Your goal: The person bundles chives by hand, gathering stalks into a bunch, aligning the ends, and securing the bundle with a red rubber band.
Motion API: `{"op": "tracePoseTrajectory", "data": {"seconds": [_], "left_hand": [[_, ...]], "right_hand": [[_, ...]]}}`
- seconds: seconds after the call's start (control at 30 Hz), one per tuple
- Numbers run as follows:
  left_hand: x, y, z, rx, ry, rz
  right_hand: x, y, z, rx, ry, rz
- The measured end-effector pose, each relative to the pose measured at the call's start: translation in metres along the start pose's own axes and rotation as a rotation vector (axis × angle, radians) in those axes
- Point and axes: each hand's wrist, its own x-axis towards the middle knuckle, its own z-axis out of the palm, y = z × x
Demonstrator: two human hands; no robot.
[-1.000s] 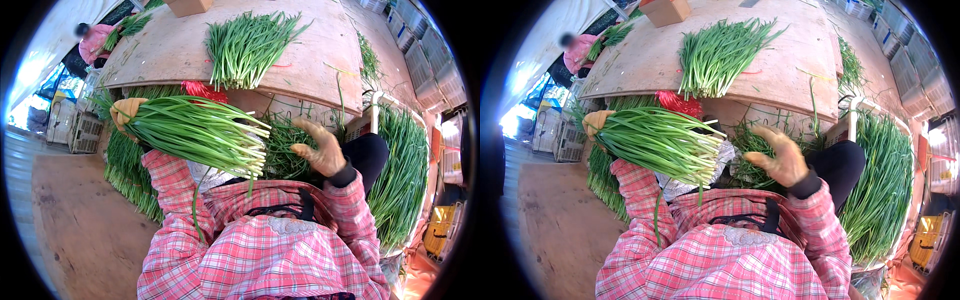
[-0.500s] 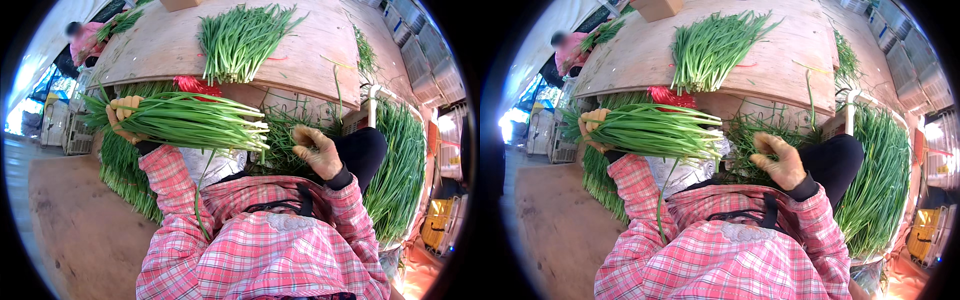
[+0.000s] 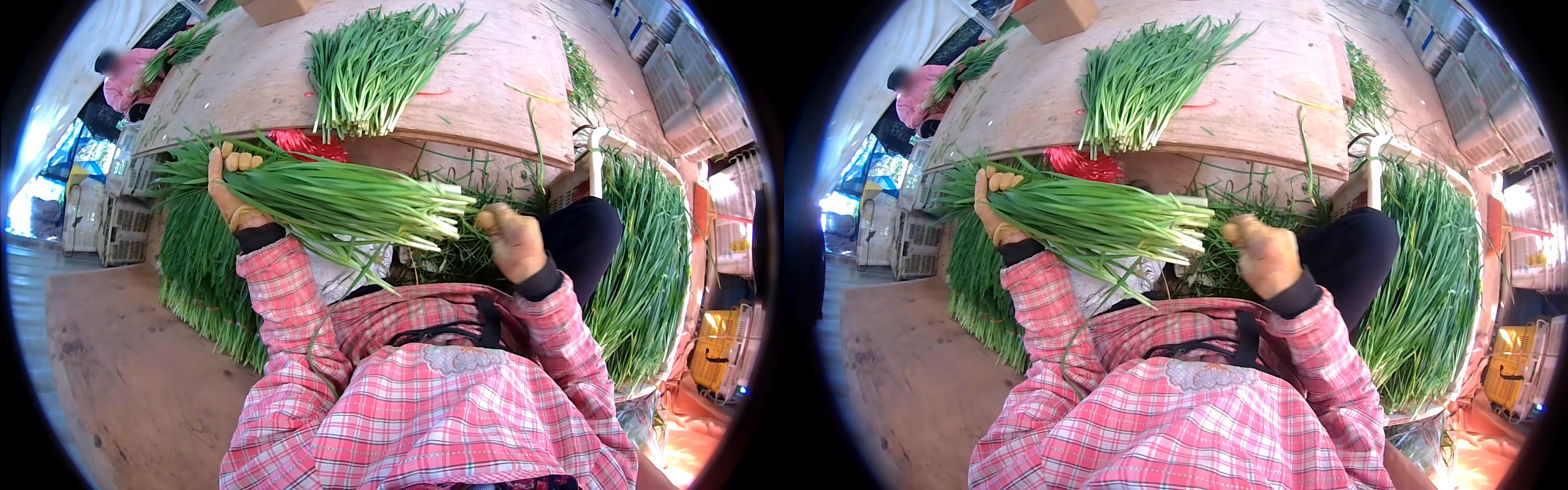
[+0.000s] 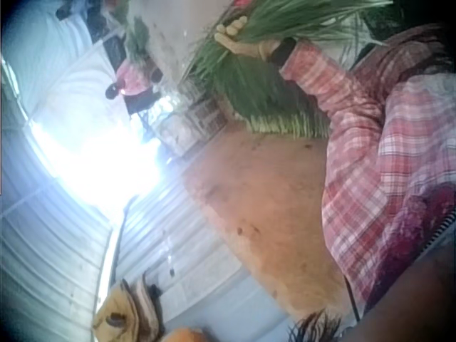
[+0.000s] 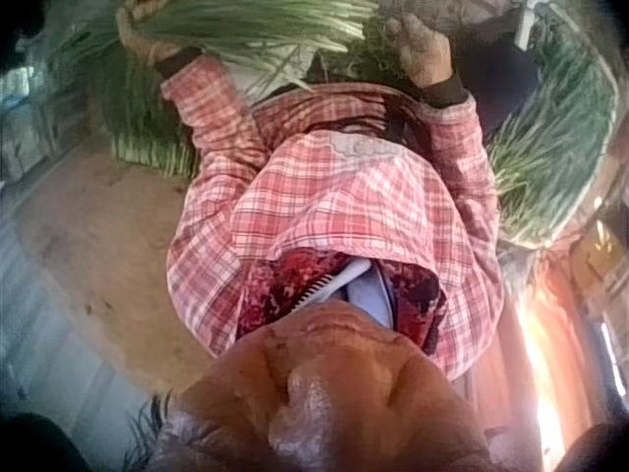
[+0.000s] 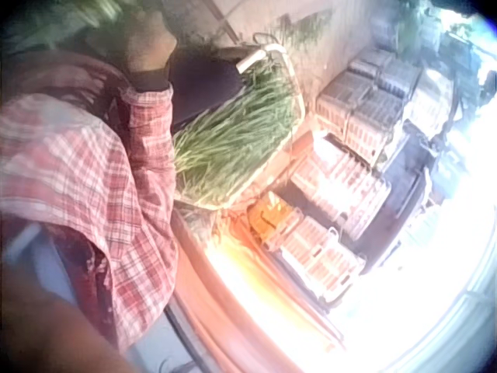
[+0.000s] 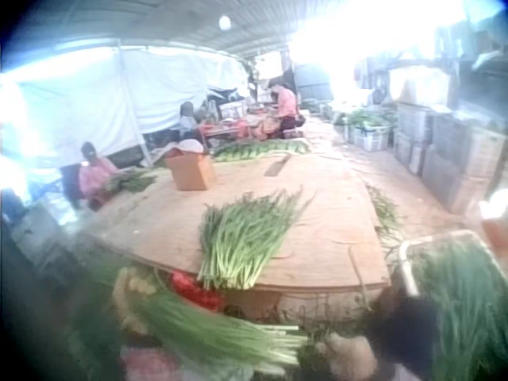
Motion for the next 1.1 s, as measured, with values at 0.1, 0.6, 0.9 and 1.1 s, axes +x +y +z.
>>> {"op": "tracePoseTrajectory", "data": {"seconds": [0.1,0.6,0.9,1.1], "left_hand": [[0.011,-0.001,-0.022,-0.032,-0.063,-0.049],[-0.011,-0.025,0.014,0.144,0.274,0.055],[-0.016,-0.031,-0.025,0.136,0.388,0.025],[-0.017,-0.037,-0.022,0.156,0.475,0.022]], "right_hand": [[-0.009,0.016,-0.038,0.142,-0.001,0.298],[0.038,-0.022,0.035,0.377,0.22,-0.123],[0.016,-0.014,-0.014,-0.149,0.129,-0.017],[0.037,-0.023,0.021,-0.22,-0.107,-0.249]]}}
